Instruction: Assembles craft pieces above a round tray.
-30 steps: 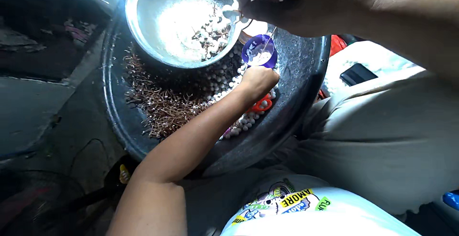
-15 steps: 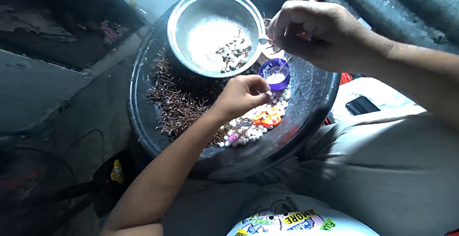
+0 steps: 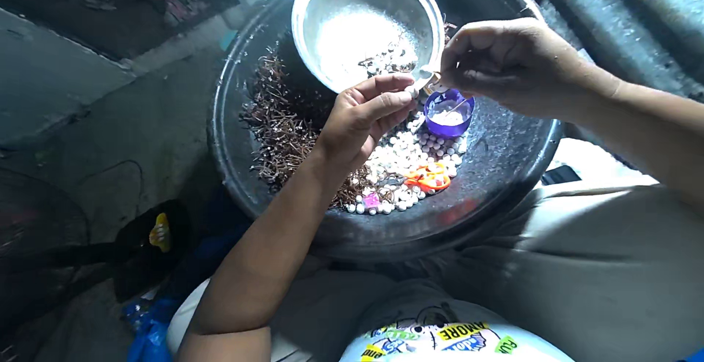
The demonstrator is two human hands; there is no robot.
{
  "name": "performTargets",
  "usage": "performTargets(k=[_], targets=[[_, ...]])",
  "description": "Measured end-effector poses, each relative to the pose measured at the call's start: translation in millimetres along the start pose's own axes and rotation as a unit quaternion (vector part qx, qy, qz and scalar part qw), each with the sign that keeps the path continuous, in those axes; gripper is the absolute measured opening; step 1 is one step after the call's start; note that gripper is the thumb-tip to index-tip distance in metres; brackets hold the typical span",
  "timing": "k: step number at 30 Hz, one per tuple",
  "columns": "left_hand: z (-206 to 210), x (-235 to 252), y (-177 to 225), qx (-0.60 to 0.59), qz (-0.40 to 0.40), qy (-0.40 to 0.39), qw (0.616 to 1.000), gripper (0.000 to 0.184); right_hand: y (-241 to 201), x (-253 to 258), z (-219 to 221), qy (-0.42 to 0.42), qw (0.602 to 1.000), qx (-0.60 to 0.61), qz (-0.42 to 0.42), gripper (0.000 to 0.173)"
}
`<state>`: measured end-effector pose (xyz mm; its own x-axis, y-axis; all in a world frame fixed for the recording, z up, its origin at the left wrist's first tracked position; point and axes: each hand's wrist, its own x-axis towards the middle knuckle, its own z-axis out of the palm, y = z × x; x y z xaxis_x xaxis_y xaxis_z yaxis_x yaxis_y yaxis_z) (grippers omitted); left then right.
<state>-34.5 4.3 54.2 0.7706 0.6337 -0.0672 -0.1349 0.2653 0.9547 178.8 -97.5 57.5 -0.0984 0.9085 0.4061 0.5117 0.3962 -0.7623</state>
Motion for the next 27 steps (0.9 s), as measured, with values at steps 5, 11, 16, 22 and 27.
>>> performTargets(k=[5, 11, 16, 22, 27], targets=[[-2.6, 1.8, 1.2, -0.028, -0.001, -0.012, 1.0, 0.022, 2.1, 3.0, 2.9, 0.014, 0.999, 0.036, 0.015, 0.006], [-3.6, 3.4, -1.4, -0.054, 0.006, 0.004, 0.998, 0.021, 5.9, 3.1, 3.0, 0.044, 0.99, 0.127, 0.049, 0.008], [-3.8, 4.2, -0.2, -0.065, -0.007, 0.007, 0.998, 0.024, 7.0, 3.5, 2.6, 0.05, 0.987, 0.147, 0.049, 0.008], [-4.6, 3.9, -0.8, -0.047, 0.004, -0.003, 0.999, 0.021, 6.7, 4.0, 2.9, 0.055, 0.985, 0.154, 0.047, 0.007], [-6.2, 4.1, -0.6, -0.057, 0.007, -0.017, 0.998, 0.02, 6.7, 4.6, 4.3, 0.057, 0.985, 0.155, 0.051, 0.006]])
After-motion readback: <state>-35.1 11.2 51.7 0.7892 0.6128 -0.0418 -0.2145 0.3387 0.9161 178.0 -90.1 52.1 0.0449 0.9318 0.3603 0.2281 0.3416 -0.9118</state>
